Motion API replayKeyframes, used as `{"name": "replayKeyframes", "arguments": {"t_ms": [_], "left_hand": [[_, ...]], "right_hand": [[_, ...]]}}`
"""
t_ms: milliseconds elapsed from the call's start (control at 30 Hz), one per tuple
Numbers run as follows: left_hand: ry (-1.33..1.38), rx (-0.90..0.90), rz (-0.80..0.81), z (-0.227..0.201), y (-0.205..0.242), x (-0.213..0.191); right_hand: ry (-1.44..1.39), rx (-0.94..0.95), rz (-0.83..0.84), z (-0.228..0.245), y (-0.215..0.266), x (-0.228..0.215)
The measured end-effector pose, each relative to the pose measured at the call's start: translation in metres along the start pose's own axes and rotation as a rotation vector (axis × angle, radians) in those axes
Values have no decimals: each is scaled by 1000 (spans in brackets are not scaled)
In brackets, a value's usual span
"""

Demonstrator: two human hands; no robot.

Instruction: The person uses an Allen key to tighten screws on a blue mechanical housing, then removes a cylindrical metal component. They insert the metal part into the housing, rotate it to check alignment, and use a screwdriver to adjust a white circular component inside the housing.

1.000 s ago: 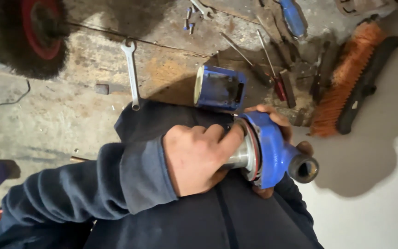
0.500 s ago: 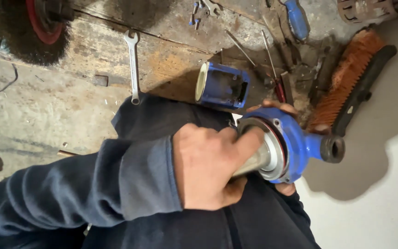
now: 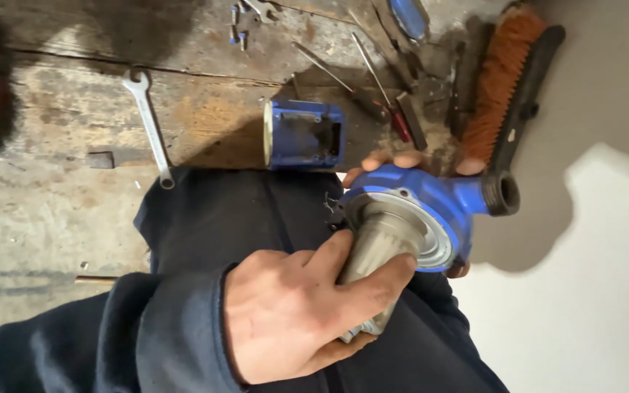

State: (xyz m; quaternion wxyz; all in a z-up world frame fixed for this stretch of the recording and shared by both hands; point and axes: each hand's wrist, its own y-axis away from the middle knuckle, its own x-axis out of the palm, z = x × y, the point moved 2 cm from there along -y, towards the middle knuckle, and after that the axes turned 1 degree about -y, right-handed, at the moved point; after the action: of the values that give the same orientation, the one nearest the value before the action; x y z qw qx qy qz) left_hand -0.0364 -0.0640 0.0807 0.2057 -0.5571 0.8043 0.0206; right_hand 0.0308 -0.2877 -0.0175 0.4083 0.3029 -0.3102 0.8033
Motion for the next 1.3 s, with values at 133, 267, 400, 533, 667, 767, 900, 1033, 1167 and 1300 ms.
{"name": "replayKeyframes", "arguments": {"t_ms": [133,267,400,533,667,767,900,1033,1167,1300], "left_hand": [[53,22,54,1,1,-4],[61,18,33,3,5,-2],[49,12,-2,3,10,0],[71,18,-26,3,12,-1],[42,16,-30,3,13,-3],[23,16,-32,4,12,-3],[-11,4,-56,3,12,0],[1,23,-62,4,12,-2],[-18,15,-80,5,10,-4],[11,-1,-39,6,9,-4]], "right_hand": [[71,8,24,-1,-1,0],[16,-53,-21,-5,0,5],[27,95,-28,-2,2,0],[-1,-43,-51,-3,-3,4],[-12,29,-1,-5,-1,-4],[-36,42,-4,-11,-2,-4],[-18,60,-7,-15,2,-10],[-18,68,73,-12,-6,-7],[-55,101,-42,-10,-1,-20],[-23,354,31,2,14,-48]]}}
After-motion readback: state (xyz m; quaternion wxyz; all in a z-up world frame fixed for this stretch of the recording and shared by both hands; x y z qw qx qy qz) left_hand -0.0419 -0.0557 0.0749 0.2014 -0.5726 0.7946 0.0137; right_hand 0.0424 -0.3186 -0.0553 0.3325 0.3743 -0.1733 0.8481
